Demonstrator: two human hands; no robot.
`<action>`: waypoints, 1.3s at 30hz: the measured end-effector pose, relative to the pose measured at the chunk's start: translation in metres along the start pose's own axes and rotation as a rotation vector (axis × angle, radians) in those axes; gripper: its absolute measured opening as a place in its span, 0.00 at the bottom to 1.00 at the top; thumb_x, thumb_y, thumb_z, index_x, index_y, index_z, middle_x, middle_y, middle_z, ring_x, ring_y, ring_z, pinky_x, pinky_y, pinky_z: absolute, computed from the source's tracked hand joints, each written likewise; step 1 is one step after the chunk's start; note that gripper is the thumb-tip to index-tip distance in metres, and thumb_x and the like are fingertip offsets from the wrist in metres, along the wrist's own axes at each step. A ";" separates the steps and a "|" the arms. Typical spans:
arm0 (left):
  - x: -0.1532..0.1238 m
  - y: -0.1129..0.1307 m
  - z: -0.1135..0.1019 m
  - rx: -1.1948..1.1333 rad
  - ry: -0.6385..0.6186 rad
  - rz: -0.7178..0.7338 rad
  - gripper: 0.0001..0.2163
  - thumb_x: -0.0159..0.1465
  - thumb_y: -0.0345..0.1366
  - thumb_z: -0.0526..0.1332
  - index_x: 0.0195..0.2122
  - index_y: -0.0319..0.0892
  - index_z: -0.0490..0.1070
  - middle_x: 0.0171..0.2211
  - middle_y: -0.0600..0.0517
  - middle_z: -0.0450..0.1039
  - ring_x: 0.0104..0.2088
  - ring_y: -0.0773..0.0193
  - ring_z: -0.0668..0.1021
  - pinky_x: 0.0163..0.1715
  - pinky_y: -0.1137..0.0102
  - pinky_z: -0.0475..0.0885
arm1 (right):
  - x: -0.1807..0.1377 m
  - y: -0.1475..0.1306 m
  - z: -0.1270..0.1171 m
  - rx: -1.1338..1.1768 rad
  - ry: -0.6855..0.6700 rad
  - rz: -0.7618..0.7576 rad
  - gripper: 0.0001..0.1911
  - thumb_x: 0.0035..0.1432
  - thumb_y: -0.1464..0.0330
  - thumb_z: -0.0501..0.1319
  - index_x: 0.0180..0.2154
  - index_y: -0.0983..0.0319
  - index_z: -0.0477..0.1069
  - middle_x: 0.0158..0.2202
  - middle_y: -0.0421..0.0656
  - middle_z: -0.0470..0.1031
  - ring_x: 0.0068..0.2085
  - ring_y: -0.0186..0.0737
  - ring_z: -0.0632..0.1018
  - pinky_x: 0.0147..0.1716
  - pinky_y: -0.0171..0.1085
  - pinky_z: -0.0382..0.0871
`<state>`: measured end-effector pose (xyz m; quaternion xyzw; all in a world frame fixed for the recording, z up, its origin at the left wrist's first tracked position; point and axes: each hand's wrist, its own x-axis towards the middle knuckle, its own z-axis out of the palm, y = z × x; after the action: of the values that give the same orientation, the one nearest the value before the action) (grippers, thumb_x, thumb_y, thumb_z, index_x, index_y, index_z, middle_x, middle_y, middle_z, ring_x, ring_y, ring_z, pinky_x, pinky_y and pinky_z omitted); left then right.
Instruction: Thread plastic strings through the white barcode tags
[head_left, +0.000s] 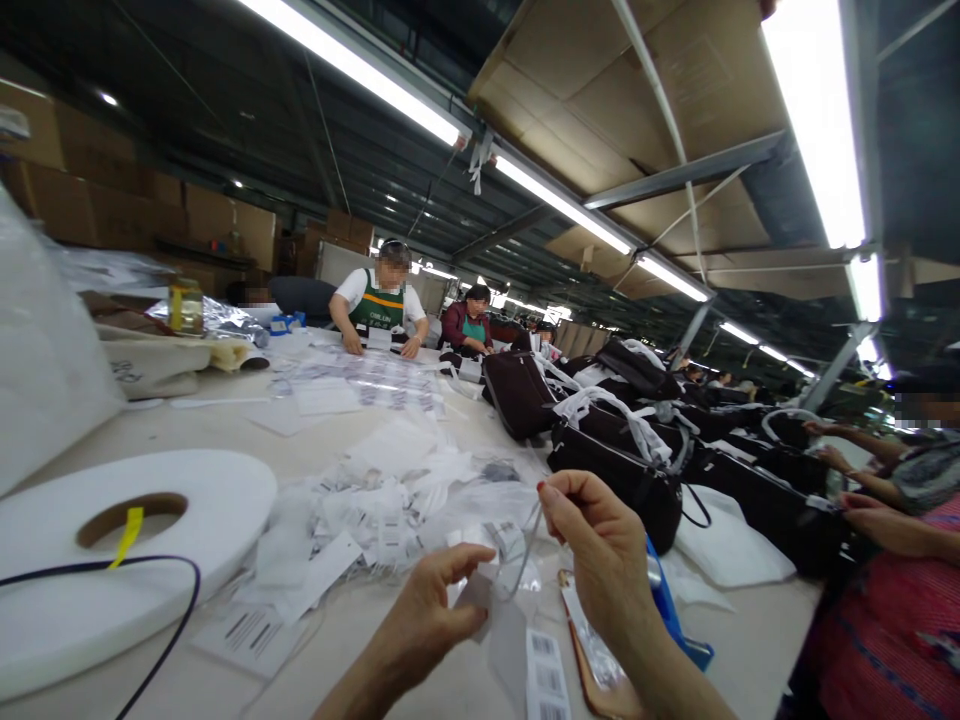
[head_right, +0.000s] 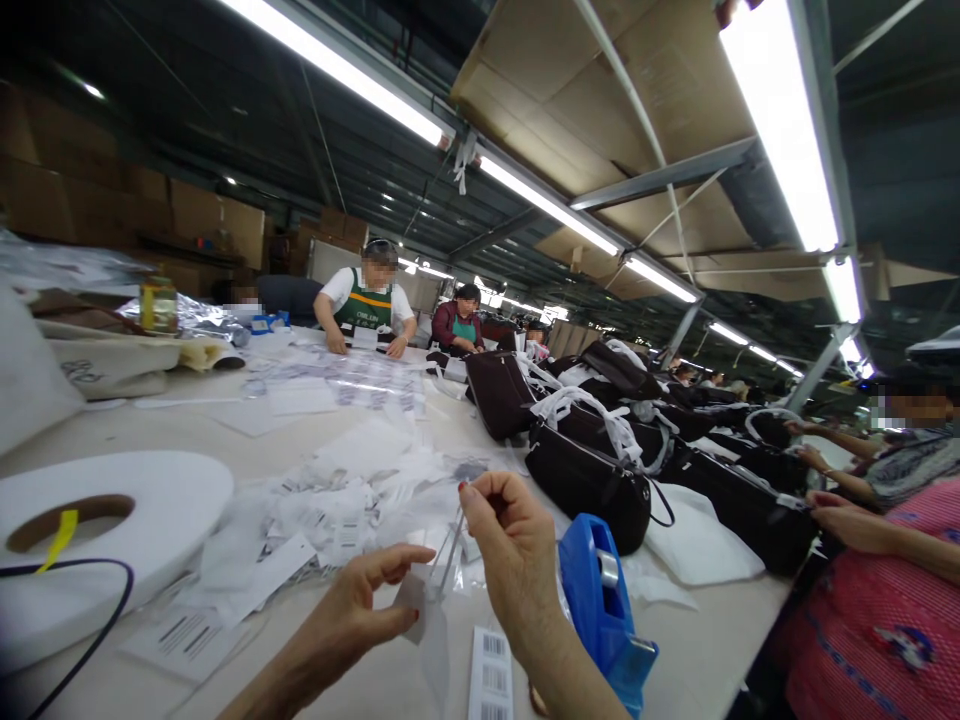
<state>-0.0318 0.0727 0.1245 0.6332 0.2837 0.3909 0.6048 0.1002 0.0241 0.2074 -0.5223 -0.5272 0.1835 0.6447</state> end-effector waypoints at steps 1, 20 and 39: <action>0.001 -0.001 0.002 -0.009 -0.007 0.002 0.14 0.43 0.25 0.58 0.31 0.40 0.76 0.27 0.52 0.75 0.32 0.59 0.72 0.36 0.69 0.64 | 0.001 0.001 -0.001 0.006 0.007 -0.002 0.11 0.50 0.62 0.61 0.24 0.63 0.67 0.18 0.34 0.59 0.21 0.29 0.59 0.20 0.31 0.52; -0.003 0.006 0.007 -0.026 0.277 0.052 0.01 0.46 0.32 0.56 0.20 0.42 0.65 0.19 0.57 0.64 0.22 0.67 0.65 0.26 0.73 0.58 | -0.019 -0.021 0.012 0.267 -0.099 0.163 0.09 0.47 0.64 0.65 0.26 0.63 0.70 0.17 0.35 0.63 0.20 0.29 0.61 0.19 0.30 0.54; -0.007 -0.013 0.010 -0.846 -0.487 -0.044 0.25 0.51 0.43 0.63 0.48 0.37 0.65 0.39 0.38 0.75 0.35 0.52 0.77 0.36 0.63 0.65 | 0.011 -0.016 0.013 0.203 -0.015 0.053 0.08 0.47 0.66 0.64 0.25 0.64 0.70 0.21 0.38 0.70 0.18 0.27 0.62 0.17 0.29 0.54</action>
<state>-0.0253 0.0627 0.1107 0.3989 -0.0365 0.2994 0.8660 0.0879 0.0328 0.2253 -0.4667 -0.4966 0.2568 0.6853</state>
